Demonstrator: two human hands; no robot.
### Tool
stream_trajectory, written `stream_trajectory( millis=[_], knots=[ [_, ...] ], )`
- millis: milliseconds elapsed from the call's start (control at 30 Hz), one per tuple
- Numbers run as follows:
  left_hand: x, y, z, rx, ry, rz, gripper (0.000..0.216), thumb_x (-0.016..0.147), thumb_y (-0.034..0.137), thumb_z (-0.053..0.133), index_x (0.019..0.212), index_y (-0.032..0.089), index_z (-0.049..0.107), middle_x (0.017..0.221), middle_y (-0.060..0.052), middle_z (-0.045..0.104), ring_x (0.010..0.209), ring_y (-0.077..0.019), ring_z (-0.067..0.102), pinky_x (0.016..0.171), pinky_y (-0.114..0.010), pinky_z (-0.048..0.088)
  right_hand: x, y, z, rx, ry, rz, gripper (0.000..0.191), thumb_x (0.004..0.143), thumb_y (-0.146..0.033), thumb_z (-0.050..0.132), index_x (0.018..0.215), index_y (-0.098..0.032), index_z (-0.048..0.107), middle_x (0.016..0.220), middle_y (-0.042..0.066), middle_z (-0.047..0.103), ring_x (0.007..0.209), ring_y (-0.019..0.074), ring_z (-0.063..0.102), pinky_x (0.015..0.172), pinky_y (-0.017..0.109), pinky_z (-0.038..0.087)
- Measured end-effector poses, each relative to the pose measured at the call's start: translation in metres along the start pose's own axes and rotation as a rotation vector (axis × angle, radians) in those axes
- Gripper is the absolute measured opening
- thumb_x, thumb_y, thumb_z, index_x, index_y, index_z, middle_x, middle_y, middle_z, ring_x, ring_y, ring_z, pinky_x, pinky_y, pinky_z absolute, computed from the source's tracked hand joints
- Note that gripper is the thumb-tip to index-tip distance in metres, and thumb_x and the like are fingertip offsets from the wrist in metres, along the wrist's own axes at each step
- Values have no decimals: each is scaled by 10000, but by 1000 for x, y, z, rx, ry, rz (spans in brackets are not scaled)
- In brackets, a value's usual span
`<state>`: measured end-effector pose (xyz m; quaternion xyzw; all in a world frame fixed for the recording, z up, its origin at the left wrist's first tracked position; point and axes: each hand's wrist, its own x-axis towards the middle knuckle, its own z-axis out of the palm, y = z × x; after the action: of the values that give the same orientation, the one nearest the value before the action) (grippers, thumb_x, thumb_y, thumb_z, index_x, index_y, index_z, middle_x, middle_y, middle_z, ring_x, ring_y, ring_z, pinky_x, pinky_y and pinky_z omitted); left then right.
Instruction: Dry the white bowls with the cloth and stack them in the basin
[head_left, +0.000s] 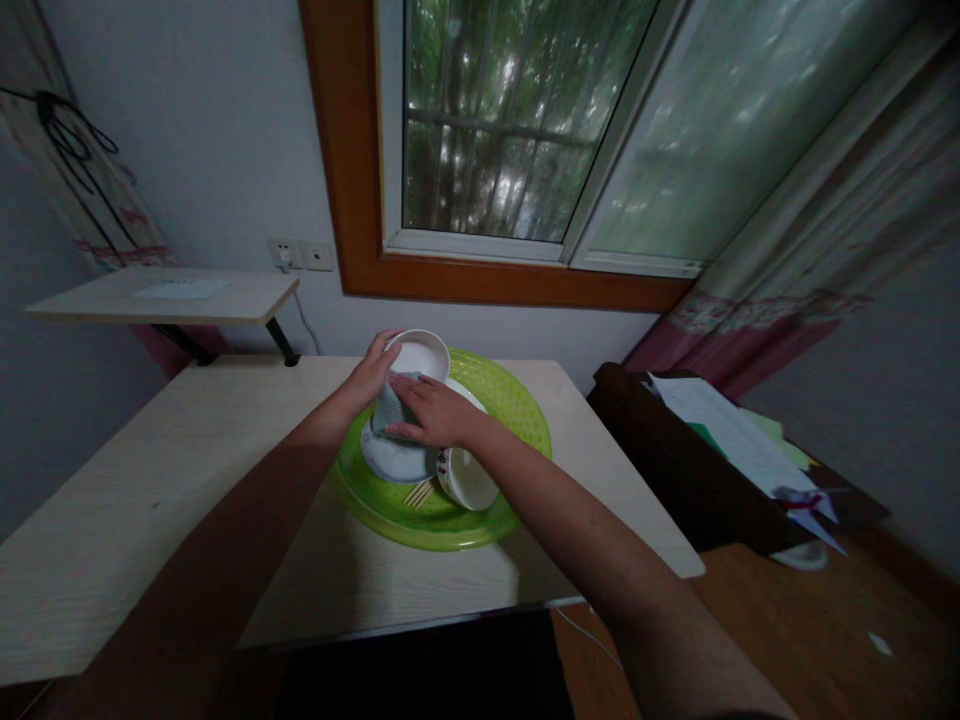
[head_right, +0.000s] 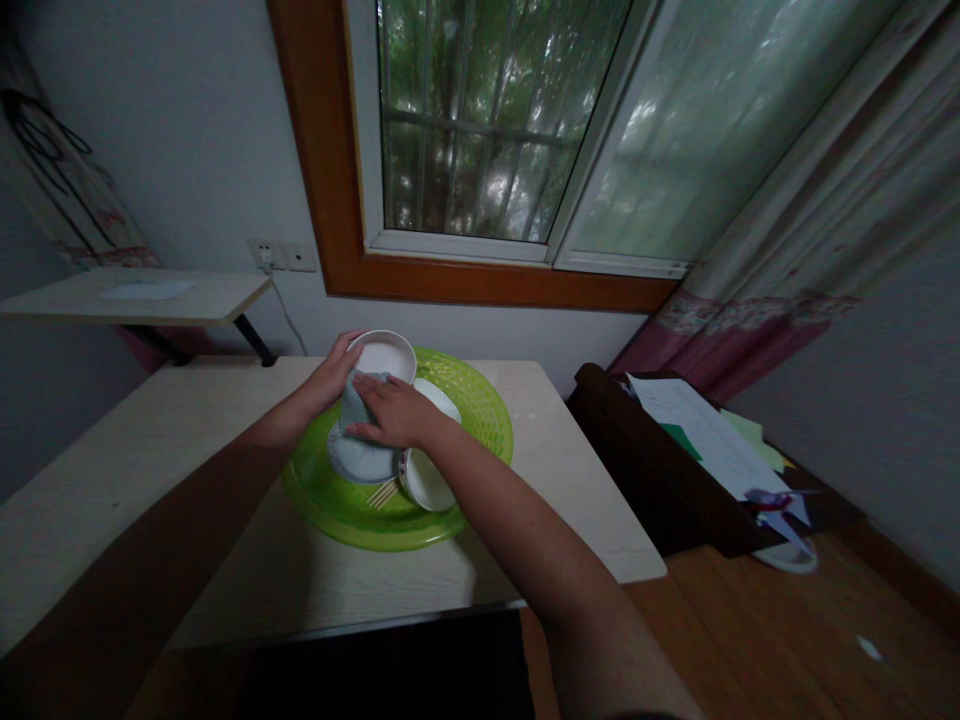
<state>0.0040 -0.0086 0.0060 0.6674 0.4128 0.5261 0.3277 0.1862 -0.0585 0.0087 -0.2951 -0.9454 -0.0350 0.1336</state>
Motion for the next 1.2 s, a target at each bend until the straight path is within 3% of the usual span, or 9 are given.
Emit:
stream_trajectory(
  millis=[133, 333, 633, 767, 900, 1067, 1200],
  knots=[
    [0, -2, 0, -61, -4, -35, 457, 939, 525, 471, 1318, 275, 521, 1445, -82, 551, 1361, -253, 490, 1216, -449, 323, 1, -1, -1, -13, 14, 6, 797, 1016, -623, 412, 1589, -86, 269, 1615, 215, 368, 1507, 284, 379, 1233, 482, 302],
    [1, -4, 0, -153, 39, -132, 442, 902, 488, 522, 1276, 254, 506, 1329, -86, 589, 1247, -252, 560, 1124, -438, 434, 8, 3, -2, -76, 46, -7, 494, 1053, -375, 466, 1472, -115, 502, 1504, 172, 548, 1385, 262, 535, 1194, 460, 356],
    [5, -2, -1, -264, 73, -169, 506, 893, 437, 502, 1362, 258, 441, 1245, -88, 620, 1031, -242, 648, 892, -405, 555, 8, -2, -8, -268, 52, -18, 326, 1024, -151, 471, 1307, -111, 627, 1313, 150, 696, 1205, 244, 657, 1168, 440, 377],
    [7, -3, -7, -285, 99, -152, 650, 801, 320, 543, 1439, 253, 432, 1263, -80, 630, 1007, -246, 652, 873, -404, 550, 7, 0, -14, -325, 55, 10, 258, 1006, -129, 502, 1198, -105, 672, 1245, 155, 722, 1186, 244, 661, 1182, 442, 357],
    [6, -1, -10, -367, 47, -140, 834, 708, 236, 585, 1519, 272, 391, 1352, -68, 616, 1044, -249, 646, 881, -388, 533, 5, 6, -17, -369, 63, 33, 217, 998, -138, 523, 1113, -105, 705, 1175, 133, 748, 1193, 238, 654, 1238, 432, 291],
    [4, 2, -9, -433, -30, -225, 600, 662, 222, 627, 1261, 228, 595, 1189, -57, 686, 930, -213, 649, 746, -309, 522, 4, 13, -19, -403, 48, 80, 206, 977, -142, 552, 1057, -88, 734, 1136, 155, 756, 1202, 251, 647, 1251, 403, 282],
    [4, 3, -7, -427, 14, -291, 448, 685, 255, 682, 1123, 240, 590, 970, -16, 679, 775, -170, 619, 616, -254, 474, 3, 13, -18, -406, 57, 114, 228, 981, -141, 533, 1086, -89, 729, 1161, 159, 750, 1259, 257, 617, 1258, 435, 277]
  ],
)
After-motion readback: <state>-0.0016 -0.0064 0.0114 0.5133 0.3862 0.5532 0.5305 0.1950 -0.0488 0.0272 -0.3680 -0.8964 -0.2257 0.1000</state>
